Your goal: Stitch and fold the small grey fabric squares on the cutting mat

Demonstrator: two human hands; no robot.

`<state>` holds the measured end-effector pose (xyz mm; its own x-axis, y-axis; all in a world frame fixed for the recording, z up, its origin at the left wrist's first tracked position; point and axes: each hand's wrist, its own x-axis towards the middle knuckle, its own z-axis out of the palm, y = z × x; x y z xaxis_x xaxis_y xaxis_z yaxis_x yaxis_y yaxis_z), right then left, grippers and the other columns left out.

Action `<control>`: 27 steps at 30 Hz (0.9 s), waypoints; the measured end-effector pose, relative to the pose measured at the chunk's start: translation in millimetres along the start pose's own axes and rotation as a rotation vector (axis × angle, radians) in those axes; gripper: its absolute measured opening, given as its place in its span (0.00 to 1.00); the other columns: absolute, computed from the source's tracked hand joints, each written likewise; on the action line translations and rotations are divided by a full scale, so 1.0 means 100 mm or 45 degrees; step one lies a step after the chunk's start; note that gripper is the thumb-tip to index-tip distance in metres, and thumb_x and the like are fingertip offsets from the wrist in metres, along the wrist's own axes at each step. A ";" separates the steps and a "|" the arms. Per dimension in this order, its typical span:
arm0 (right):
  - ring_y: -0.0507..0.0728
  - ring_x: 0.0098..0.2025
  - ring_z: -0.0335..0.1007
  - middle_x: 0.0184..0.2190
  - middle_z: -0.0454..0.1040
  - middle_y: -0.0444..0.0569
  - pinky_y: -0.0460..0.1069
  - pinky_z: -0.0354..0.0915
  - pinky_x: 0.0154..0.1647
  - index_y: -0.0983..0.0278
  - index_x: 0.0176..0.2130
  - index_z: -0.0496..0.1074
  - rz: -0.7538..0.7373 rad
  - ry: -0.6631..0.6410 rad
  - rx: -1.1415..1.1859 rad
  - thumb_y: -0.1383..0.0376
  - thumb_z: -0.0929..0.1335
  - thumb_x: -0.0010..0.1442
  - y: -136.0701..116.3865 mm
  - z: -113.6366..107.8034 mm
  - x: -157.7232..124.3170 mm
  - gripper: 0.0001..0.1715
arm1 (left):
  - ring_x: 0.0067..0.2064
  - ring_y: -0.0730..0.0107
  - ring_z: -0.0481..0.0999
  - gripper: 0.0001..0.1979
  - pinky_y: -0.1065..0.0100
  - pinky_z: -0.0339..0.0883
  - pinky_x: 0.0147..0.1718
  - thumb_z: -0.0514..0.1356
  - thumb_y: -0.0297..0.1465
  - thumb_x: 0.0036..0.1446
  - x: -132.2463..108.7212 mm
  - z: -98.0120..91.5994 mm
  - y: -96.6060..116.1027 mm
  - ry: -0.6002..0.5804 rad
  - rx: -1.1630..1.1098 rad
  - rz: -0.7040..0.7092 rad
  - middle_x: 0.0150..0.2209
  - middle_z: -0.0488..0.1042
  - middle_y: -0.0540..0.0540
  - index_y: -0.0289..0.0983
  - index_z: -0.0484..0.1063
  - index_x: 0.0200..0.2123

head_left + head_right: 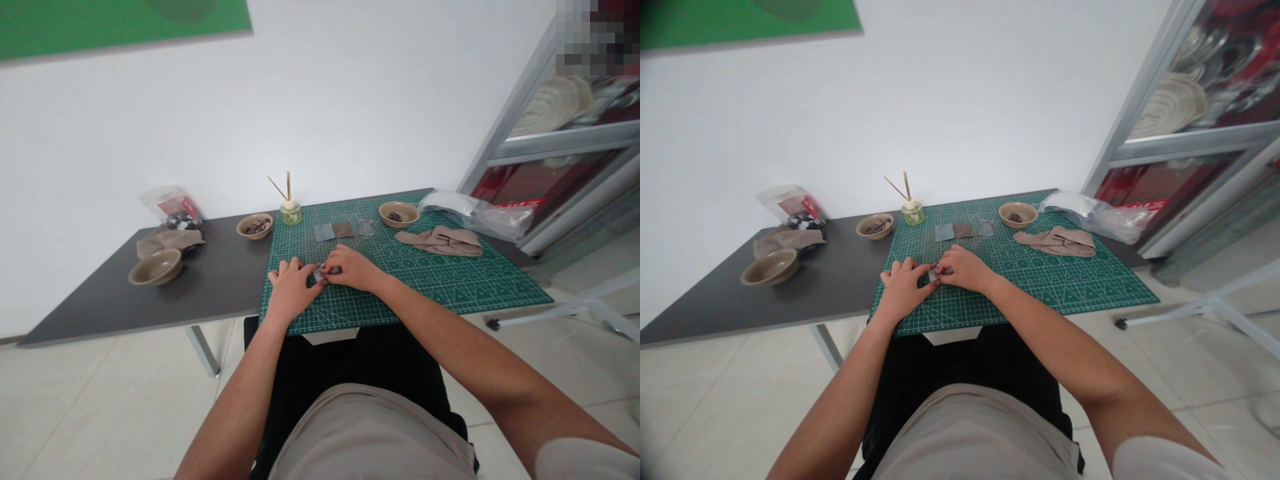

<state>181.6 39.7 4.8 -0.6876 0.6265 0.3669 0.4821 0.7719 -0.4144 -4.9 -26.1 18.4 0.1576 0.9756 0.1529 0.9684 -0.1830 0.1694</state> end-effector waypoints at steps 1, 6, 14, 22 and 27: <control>0.56 0.39 0.66 0.33 0.77 0.46 0.52 0.61 0.46 0.62 0.31 0.78 0.013 0.010 0.012 0.67 0.74 0.56 0.01 -0.02 -0.02 0.01 | 0.51 0.50 0.64 0.22 0.52 0.56 0.49 0.57 0.48 0.61 0.00 0.00 0.00 0.000 0.000 0.004 0.48 0.69 0.42 0.51 0.73 0.56; 0.57 0.39 0.66 0.33 0.77 0.47 0.54 0.61 0.48 0.62 0.31 0.78 0.125 0.067 -0.035 0.67 0.74 0.56 0.12 -0.03 -0.05 0.02 | 0.51 0.50 0.65 0.23 0.52 0.57 0.48 0.56 0.48 0.61 0.00 0.00 0.00 0.001 0.018 0.018 0.48 0.70 0.42 0.51 0.72 0.57; 0.56 0.39 0.67 0.33 0.77 0.46 0.52 0.61 0.47 0.63 0.30 0.77 0.048 0.035 -0.001 0.68 0.73 0.56 0.06 -0.01 -0.02 0.03 | 0.51 0.49 0.65 0.22 0.52 0.57 0.48 0.57 0.48 0.61 0.00 0.00 0.00 0.000 0.016 0.001 0.48 0.70 0.42 0.51 0.73 0.56; 0.58 0.40 0.66 0.34 0.77 0.48 0.54 0.60 0.49 0.63 0.30 0.75 0.183 0.152 -0.048 0.68 0.73 0.56 0.15 -0.01 -0.08 0.03 | 0.50 0.50 0.65 0.22 0.51 0.57 0.48 0.56 0.48 0.62 0.01 0.00 -0.01 -0.015 0.030 0.029 0.47 0.69 0.42 0.51 0.72 0.57; 0.57 0.40 0.68 0.35 0.79 0.47 0.54 0.60 0.49 0.63 0.30 0.76 0.126 0.095 0.012 0.69 0.72 0.56 0.12 -0.04 -0.07 0.04 | 0.49 0.50 0.65 0.22 0.51 0.57 0.48 0.56 0.48 0.62 0.01 0.02 -0.02 0.004 0.032 0.036 0.47 0.69 0.42 0.52 0.72 0.57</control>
<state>194.5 45.4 0.8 -0.5943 0.7061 0.3850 0.5400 0.7051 -0.4596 -6.4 -24.8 16.4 0.1847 0.9696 0.1607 0.9681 -0.2077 0.1405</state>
